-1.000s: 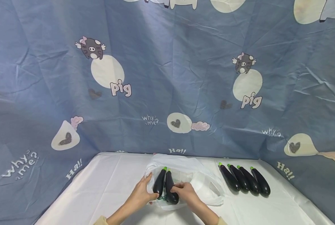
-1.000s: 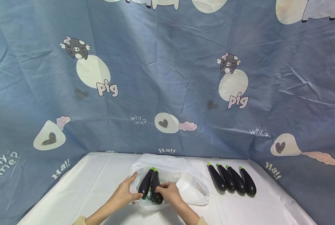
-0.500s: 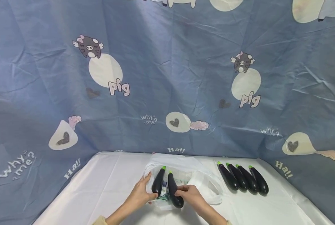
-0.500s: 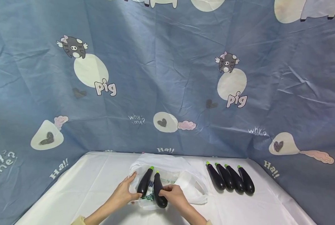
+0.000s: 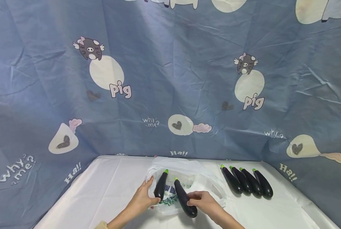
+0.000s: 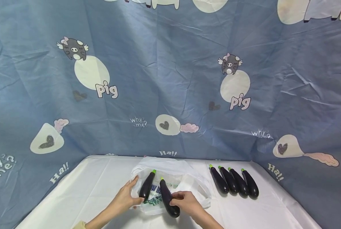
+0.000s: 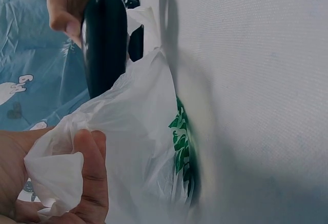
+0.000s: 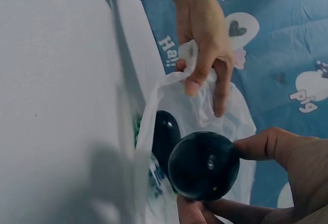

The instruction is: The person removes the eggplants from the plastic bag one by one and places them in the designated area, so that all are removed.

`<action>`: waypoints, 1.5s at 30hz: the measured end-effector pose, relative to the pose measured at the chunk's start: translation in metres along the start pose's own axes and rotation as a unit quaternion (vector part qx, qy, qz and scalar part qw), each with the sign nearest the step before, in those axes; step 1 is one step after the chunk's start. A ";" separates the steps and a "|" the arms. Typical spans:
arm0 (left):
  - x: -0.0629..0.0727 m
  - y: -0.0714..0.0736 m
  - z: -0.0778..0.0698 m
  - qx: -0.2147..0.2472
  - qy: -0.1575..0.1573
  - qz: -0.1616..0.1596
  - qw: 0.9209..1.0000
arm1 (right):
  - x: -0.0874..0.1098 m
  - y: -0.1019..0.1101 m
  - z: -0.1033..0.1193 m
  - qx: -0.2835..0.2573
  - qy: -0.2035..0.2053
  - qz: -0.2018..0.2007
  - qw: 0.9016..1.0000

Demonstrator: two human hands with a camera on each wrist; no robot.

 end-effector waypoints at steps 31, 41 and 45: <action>-0.001 -0.002 0.000 0.014 0.004 0.002 1.000 | 0.047 0.037 -0.017 0.038 -0.023 0.042 0.998; 0.001 -0.002 -0.001 0.013 0.008 0.000 1.000 | 0.056 0.057 -0.041 0.001 -0.046 0.047 0.998; 0.000 -0.002 -0.002 0.013 0.009 0.001 1.000 | 0.060 0.064 -0.048 -0.004 -0.054 0.035 0.998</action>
Point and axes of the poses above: each hand's wrist, its own x-axis away from the middle knuckle, its own y-axis out of the back of the hand, z = x × y, the point moved 3 cm from there along -x, towards the middle knuckle, and after that the axes turned 9 degrees about -y, right-handed, at the moved point
